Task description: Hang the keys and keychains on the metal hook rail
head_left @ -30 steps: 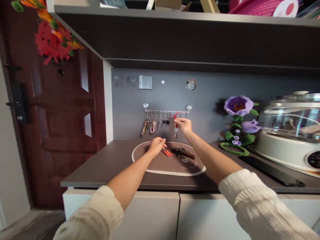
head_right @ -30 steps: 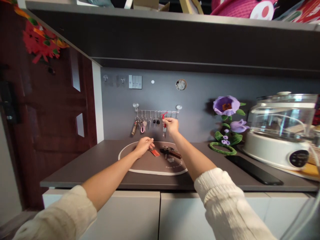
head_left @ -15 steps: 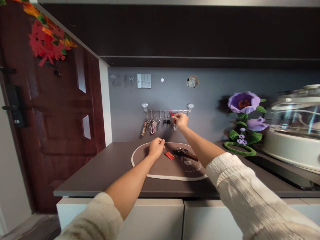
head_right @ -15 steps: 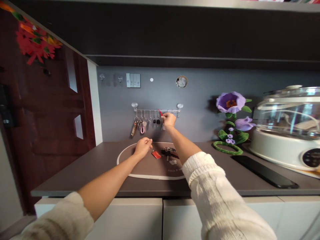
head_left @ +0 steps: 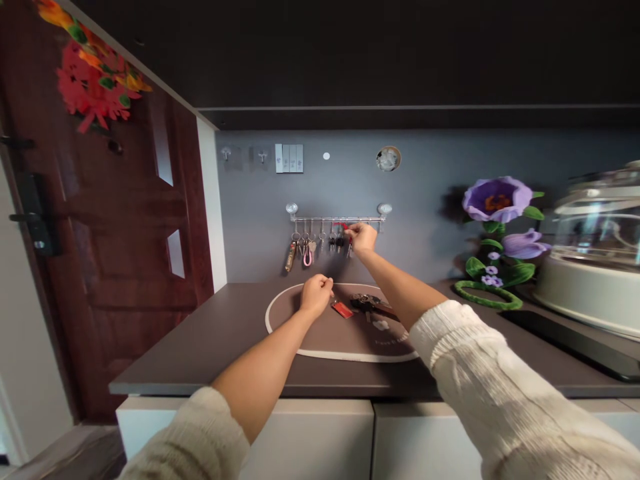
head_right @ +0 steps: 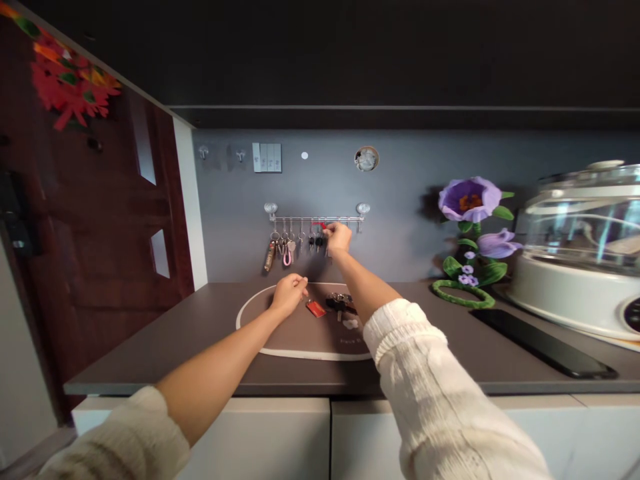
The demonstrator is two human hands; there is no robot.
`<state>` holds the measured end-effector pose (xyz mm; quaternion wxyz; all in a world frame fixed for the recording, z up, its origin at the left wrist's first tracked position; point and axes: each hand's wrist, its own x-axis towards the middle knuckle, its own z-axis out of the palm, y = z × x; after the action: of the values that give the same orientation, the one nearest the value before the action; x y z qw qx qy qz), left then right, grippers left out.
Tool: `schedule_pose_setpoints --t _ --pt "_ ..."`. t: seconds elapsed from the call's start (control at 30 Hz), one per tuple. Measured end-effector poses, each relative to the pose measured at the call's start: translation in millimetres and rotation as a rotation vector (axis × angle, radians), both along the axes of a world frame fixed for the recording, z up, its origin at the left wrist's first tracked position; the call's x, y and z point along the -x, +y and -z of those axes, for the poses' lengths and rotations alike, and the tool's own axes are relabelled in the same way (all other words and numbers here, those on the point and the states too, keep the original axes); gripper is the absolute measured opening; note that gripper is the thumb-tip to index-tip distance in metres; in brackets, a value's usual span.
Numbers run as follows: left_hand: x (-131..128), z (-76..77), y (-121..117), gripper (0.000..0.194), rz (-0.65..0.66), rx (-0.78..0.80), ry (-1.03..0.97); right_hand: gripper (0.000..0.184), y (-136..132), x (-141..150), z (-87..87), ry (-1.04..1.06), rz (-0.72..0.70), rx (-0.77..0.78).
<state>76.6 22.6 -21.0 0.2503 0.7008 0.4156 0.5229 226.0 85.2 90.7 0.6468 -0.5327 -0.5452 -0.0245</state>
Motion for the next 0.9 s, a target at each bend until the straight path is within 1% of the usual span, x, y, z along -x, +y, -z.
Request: schedule_pose_setpoints --t 0.3,0.53,0.8,0.9 --pt "0 -1.3 -2 0.023 -0.001 0.009 -0.018 0.008 4 0 -0.8 0.036 -0.005 0.005" --pt "1 0.8 2 0.022 0.007 0.023 -0.041 0.010 8 -5 10.5 0.068 -0.005 0.016" --pt "0 2.8 5 0.021 0.018 0.027 -0.054 0.010 1 1 19.2 0.082 -0.027 0.047" --pt "0 2.1 4 0.018 0.030 0.035 -0.063 0.013 -1 3 22.8 0.091 -0.050 0.059"
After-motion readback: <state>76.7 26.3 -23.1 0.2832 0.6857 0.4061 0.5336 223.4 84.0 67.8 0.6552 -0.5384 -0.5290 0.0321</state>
